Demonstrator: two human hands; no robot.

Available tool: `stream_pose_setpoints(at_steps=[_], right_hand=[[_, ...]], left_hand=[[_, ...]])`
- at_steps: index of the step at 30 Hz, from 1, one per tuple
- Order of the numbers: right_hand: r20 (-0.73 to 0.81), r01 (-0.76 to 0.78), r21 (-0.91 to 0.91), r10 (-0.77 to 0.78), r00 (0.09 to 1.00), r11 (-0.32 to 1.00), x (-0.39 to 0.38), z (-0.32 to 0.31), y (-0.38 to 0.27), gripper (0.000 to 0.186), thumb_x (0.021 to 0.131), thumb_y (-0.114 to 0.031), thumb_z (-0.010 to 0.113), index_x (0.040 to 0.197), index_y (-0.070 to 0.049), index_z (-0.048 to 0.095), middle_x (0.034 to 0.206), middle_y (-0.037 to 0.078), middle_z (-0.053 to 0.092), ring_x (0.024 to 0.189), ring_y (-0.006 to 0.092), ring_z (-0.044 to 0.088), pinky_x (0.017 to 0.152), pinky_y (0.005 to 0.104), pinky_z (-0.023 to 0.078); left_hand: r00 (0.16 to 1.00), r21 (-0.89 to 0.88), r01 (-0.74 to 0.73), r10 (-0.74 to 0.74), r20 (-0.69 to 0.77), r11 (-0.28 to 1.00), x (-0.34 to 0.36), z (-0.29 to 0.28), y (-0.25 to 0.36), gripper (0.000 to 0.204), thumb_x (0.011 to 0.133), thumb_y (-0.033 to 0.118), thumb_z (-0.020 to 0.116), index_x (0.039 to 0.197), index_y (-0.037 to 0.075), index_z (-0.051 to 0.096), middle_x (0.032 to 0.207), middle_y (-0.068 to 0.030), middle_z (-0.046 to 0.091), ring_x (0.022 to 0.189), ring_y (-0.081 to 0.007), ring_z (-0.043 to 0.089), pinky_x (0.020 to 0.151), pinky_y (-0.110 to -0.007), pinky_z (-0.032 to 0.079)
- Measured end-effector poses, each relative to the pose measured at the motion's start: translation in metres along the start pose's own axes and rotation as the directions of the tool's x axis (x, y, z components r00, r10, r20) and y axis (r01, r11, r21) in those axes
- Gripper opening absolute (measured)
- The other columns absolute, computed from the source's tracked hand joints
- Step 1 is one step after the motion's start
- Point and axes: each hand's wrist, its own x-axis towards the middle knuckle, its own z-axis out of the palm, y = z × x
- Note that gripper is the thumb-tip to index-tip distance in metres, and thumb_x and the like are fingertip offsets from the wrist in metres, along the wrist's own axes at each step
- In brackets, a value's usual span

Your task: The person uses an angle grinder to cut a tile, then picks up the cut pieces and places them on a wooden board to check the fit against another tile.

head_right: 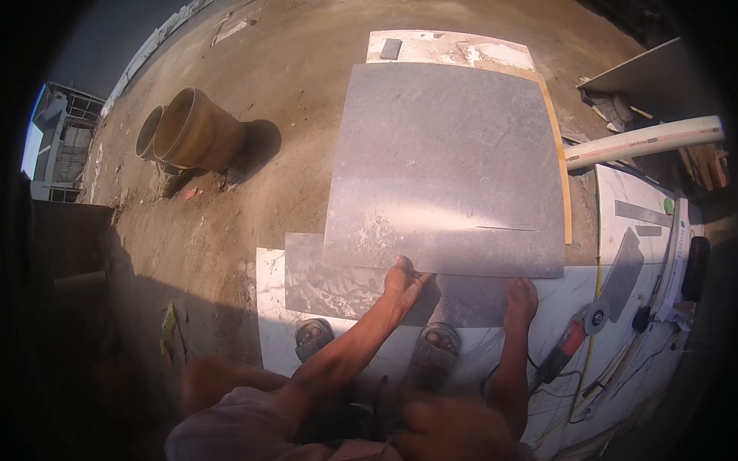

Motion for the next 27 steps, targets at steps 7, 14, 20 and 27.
stream_pose_setpoints(at_steps=[7,14,20,27], right_hand=[[0.076,-0.082,0.103,0.074,0.994,0.991,0.007,-0.013,0.002,0.043,0.092,-0.007,0.055,0.129,0.007,0.039,0.12,0.019,0.052,0.112,0.0296,0.054,0.1,0.042,0.044],[0.07,-0.069,0.25,0.053,0.996,0.966,0.015,-0.012,0.003,0.04,0.091,-0.004,0.053,0.128,0.007,0.041,0.117,0.016,0.054,0.111,0.027,0.053,0.105,0.0417,0.04],[0.12,-0.016,0.29,-0.02,0.993,0.957,0.044,0.001,0.0,0.034,0.09,-0.001,0.054,0.123,0.003,0.046,0.11,0.011,0.055,0.106,0.0239,0.055,0.1,0.0418,0.043],[0.44,0.304,-0.061,-0.248,0.863,0.951,0.086,-0.012,0.014,0.018,0.093,-0.007,0.052,0.105,0.003,0.061,0.104,0.014,0.06,0.106,0.0234,0.056,0.099,0.0344,0.044]], left_hand=[[0.995,0.0,-0.095,0.095,-0.004,0.995,0.009,-0.012,-0.005,0.02,0.1,0.014,0.041,0.115,0.001,0.043,0.112,-0.0174,0.055,0.092,-0.0333,0.061,0.079,-0.05,0.052],[0.999,0.157,-0.012,0.018,-0.038,0.987,0.001,-0.001,-0.005,0.014,0.099,0.013,0.041,0.104,0.001,0.047,0.103,-0.0136,0.056,0.088,-0.0297,0.061,0.075,-0.045,0.054],[1.0,0.11,0.011,-0.014,0.026,0.994,0.01,0.004,-0.003,0.023,0.103,0.014,0.033,0.111,-0.004,0.044,0.102,-0.0102,0.049,0.091,-0.0269,0.056,0.093,-0.046,0.052],[0.999,0.197,-0.052,0.053,-0.001,0.979,0.026,0.023,0.01,0.021,0.102,0.016,0.035,0.096,0.0,0.048,0.092,-0.0118,0.052,0.078,-0.026,0.059,0.076,-0.041,0.059]])
